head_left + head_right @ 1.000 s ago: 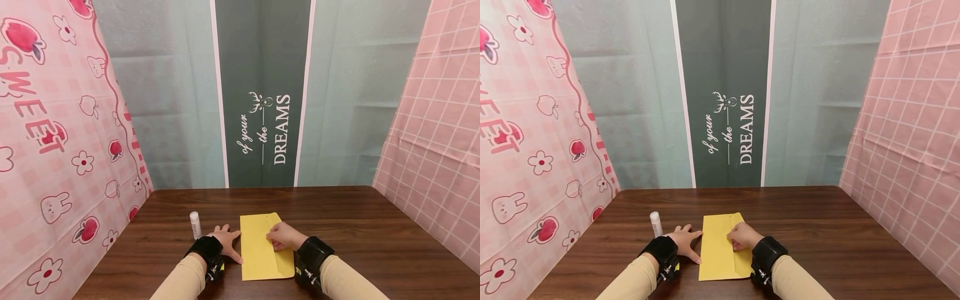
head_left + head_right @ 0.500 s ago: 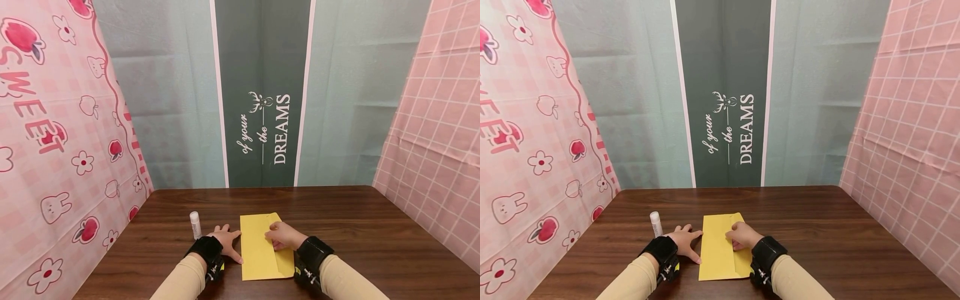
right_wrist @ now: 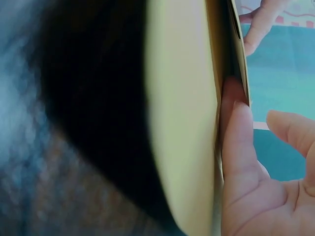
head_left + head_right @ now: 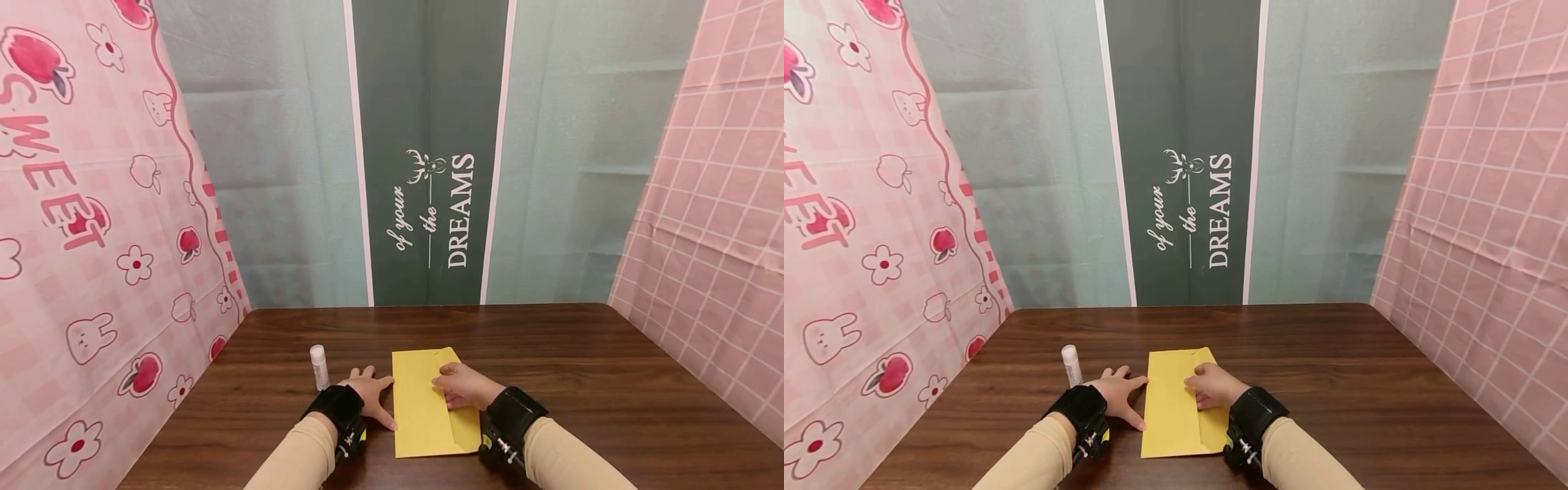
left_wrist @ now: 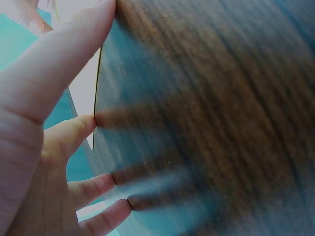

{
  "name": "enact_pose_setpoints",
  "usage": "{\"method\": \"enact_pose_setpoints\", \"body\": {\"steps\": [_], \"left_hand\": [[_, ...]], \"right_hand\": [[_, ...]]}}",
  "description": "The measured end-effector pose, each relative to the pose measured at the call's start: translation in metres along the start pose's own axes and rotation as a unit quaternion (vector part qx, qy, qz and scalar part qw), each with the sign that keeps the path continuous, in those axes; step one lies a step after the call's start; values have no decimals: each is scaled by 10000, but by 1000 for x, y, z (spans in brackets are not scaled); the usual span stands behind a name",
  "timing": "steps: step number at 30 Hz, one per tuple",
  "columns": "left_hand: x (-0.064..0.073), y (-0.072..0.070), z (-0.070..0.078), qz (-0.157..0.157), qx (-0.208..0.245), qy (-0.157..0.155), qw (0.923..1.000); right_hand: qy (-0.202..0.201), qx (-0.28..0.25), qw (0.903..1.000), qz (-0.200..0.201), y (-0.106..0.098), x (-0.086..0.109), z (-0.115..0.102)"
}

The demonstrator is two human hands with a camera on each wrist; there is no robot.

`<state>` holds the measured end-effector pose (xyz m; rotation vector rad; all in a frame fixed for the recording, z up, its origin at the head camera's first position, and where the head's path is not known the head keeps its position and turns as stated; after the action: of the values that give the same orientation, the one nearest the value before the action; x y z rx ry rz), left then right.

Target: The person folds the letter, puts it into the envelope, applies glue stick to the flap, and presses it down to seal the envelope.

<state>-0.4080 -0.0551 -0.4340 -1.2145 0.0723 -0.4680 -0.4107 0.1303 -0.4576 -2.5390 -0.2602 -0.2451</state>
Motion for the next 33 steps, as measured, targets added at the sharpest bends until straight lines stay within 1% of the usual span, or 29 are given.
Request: {"method": "enact_pose_setpoints", "body": {"steps": [7,10,13,16,20,23,27,33], "left_hand": [[2,-2,1,-18,16,-1,10000],[7,-5,4,-47,-1,-40,10000],[11,-7,8,-66,-31,-93,9999],[8,-5,7,-42,-49,-83,9999],[0,2,2,-1,-46,-45,10000],[-4,4,-1,13,-32,-55,10000],[-5,4,-3,35,-31,-33,10000],[-4,5,-2,39,-61,-4,10000]], "right_hand": [[-1,-163,9998,-109,3,1,-1],[-15,-190,9997,-159,4,1,-1],[-120,-240,9992,-310,3,2,-1],[-209,-268,9985,-425,1,4,-1],[-223,-214,9988,-384,-4,6,0],[-276,-225,9985,-416,-6,7,0],[-396,-331,9972,-535,-4,8,-1],[-480,-554,9952,-641,-4,10,-1]]}}
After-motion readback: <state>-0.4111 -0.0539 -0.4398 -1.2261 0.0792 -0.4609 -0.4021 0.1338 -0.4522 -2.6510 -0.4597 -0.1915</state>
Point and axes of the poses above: each hand's wrist, its own x-axis away from the middle knuckle, its own y-axis out of the palm, z = x × y, the point moved 8 cm from there along -x, towards the middle knuckle, and after that the axes turned 12 degrees about x, right-handed, at the moved point
